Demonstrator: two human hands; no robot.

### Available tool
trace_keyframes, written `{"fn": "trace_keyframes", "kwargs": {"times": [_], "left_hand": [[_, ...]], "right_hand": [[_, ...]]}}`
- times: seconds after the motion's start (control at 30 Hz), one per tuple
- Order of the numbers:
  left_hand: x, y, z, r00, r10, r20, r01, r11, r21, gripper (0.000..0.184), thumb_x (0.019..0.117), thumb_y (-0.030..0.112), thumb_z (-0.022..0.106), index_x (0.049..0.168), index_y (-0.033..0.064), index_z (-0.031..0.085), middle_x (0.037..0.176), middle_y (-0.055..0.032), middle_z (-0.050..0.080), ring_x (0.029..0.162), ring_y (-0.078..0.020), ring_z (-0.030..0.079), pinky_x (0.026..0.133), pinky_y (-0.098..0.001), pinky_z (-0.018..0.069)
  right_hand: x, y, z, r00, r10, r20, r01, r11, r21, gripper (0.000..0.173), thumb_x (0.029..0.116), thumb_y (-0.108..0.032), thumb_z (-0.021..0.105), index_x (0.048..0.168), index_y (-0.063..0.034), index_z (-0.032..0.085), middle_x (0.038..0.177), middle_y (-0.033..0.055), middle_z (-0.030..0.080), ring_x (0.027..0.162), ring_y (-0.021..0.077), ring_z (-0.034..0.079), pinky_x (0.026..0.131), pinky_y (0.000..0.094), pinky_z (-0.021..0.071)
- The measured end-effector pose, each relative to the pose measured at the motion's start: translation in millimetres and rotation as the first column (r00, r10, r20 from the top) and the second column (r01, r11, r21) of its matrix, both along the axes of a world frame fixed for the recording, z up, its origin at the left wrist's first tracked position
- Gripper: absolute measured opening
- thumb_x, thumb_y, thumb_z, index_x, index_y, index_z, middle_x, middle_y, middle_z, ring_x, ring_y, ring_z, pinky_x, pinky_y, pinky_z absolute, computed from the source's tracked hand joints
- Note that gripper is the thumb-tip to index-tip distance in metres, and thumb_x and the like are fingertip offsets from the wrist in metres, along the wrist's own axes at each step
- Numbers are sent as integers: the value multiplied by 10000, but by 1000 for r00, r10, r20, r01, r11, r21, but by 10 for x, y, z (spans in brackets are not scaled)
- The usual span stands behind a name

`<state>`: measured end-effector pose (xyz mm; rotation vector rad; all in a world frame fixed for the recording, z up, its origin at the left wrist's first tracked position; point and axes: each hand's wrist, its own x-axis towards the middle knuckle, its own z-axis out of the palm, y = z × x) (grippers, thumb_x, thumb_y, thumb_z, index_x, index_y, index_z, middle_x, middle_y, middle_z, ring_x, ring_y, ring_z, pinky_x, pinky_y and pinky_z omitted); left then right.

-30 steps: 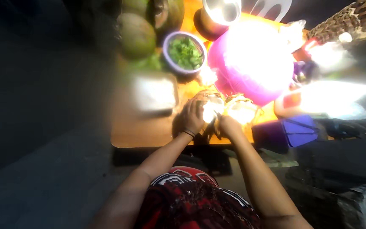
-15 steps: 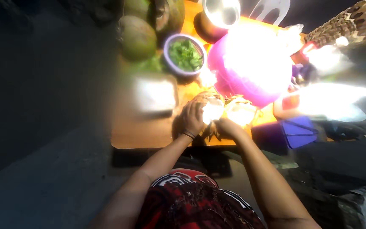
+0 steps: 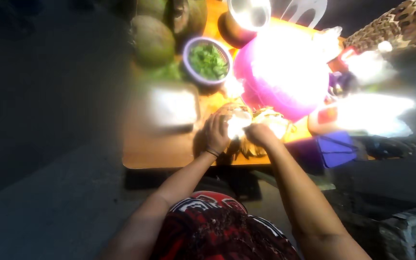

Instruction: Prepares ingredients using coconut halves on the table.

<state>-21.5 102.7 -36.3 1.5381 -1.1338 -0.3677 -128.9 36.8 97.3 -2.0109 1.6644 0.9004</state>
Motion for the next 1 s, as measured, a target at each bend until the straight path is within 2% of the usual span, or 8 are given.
{"fn": "trace_keyframes", "kwargs": {"times": [0.1,0.27,0.33,0.43,0.57,0.67,0.77,1.0], "left_hand": [[26,11,60,1000,-12,-1,12,998,54,425,1005,182,562,1372,-30,590,1440,-191,583,1333,-350,560,1146,-473,410],[35,-10,92,1000,-16,-4,16,998,69,421,1009,174,555,1377,-27,588,1444,-194,578,1332,-358,558,1137,-479,414],[29,7,90,1000,-22,-9,22,997,79,424,1009,177,558,1381,-23,584,1452,-192,571,1344,-358,545,1146,-475,405],[22,21,75,1000,-10,4,9,998,67,425,1009,178,556,1384,-20,583,1450,-194,574,1339,-360,551,1131,-475,418],[10,36,45,1000,-13,8,12,999,52,426,1018,195,544,1383,-20,581,1449,-192,572,1341,-353,548,1139,-487,408],[8,62,48,1000,-15,8,15,999,48,427,1016,199,551,1378,-26,586,1447,-195,575,1342,-356,550,1143,-486,407],[9,56,86,1000,-4,13,3,999,50,417,1005,173,557,1369,-28,592,1436,-196,584,1332,-353,560,1140,-473,408],[17,52,100,1000,-9,-2,9,998,65,425,1005,182,564,1379,-18,590,1446,-188,579,1341,-351,551,1146,-479,401]], "right_hand": [[99,42,-127,997,-77,-28,75,994,-77,351,1031,-162,564,1351,-33,627,1291,269,651,1217,479,617,932,690,493],[-172,96,-122,997,75,24,-77,986,147,335,1068,-143,523,1369,-41,628,1281,247,651,1196,442,625,979,654,488],[-111,38,51,999,10,-39,-7,998,65,302,1065,-162,516,1297,-42,667,1246,259,669,1181,460,634,939,679,494],[13,75,180,990,-91,-107,83,994,-78,345,1061,-154,501,1363,-50,631,1276,265,659,1218,468,620,927,678,494],[-109,314,-105,999,-15,-41,18,997,75,306,1067,-181,531,1328,-51,627,1187,238,678,1105,433,665,894,634,527],[-66,285,34,997,-7,-72,14,995,101,289,1043,-180,584,1299,-68,656,1162,223,690,1045,410,684,861,623,538],[28,268,257,984,-109,-143,105,994,-35,319,1046,-128,529,1332,-28,630,1262,262,663,1195,463,633,921,664,503],[-24,505,-27,998,-31,-59,32,999,26,335,1077,-198,502,1365,-84,629,1214,244,686,1152,455,654,907,657,517]]}}
